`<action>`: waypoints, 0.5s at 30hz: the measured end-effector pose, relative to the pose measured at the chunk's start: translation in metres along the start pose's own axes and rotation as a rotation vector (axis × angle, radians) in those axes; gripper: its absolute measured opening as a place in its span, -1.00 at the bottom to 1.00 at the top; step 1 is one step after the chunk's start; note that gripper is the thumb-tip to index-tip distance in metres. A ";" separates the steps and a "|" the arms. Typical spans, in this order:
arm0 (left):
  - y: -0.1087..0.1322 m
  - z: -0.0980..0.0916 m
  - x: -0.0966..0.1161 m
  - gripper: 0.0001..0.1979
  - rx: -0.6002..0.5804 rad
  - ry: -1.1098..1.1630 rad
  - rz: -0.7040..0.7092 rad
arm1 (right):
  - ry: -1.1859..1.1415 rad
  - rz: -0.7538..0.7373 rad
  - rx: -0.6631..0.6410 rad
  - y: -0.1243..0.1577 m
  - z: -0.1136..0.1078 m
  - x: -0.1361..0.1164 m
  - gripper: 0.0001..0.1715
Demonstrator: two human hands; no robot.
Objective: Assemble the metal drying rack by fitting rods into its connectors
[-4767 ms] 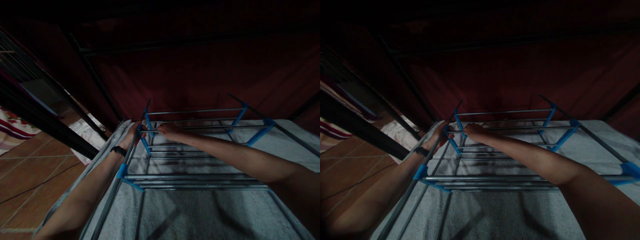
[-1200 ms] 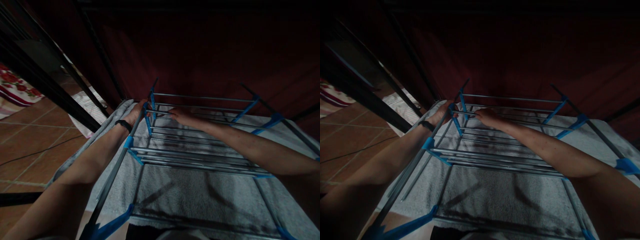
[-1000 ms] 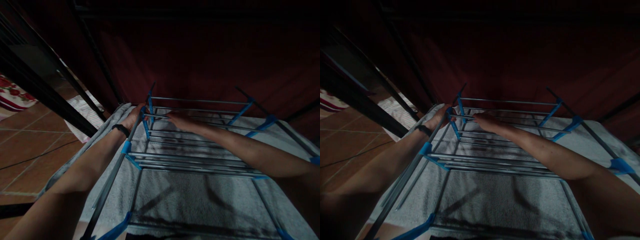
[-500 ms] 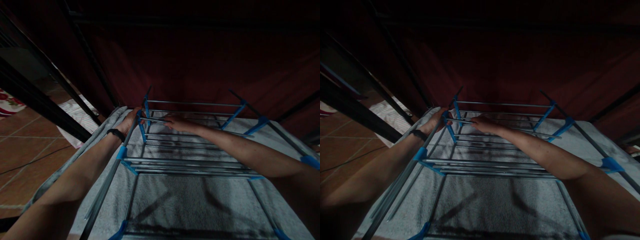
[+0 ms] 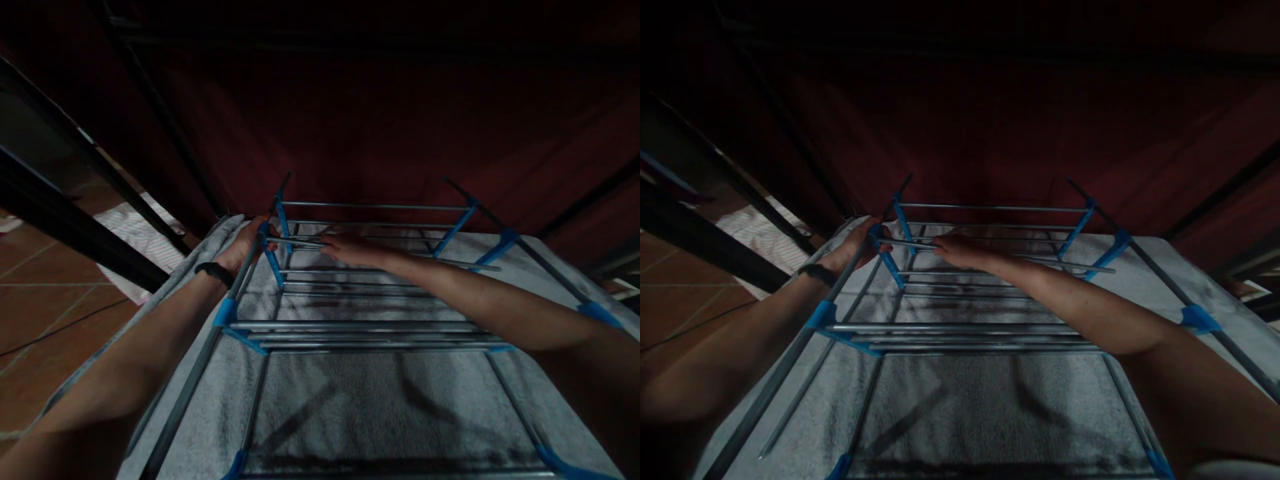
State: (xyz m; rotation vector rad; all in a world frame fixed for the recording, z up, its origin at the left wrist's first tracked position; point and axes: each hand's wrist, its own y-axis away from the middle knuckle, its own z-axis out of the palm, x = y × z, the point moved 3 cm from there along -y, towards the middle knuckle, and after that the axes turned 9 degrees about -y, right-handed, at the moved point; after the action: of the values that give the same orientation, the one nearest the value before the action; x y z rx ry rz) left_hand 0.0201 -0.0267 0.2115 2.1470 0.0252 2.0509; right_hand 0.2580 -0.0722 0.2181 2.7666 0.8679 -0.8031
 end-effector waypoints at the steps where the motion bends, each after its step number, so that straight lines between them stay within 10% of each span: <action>1: 0.000 -0.003 0.000 -0.68 -0.009 0.013 -0.006 | -0.007 -0.001 0.000 0.000 0.000 0.001 -0.74; 10: -0.002 -0.016 0.002 -0.70 -0.009 0.032 -0.030 | -0.022 -0.074 0.146 0.043 -0.052 -0.006 -0.63; 15: -0.005 -0.019 0.001 -0.68 -0.033 -0.001 -0.009 | -0.106 0.088 -0.174 0.096 -0.034 0.014 -0.66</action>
State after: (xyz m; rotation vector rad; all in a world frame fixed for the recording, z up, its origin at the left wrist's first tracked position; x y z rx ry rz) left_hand 0.0023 -0.0199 0.2126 2.1249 0.0012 2.0304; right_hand 0.3374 -0.1352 0.2367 2.5670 0.7525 -0.8090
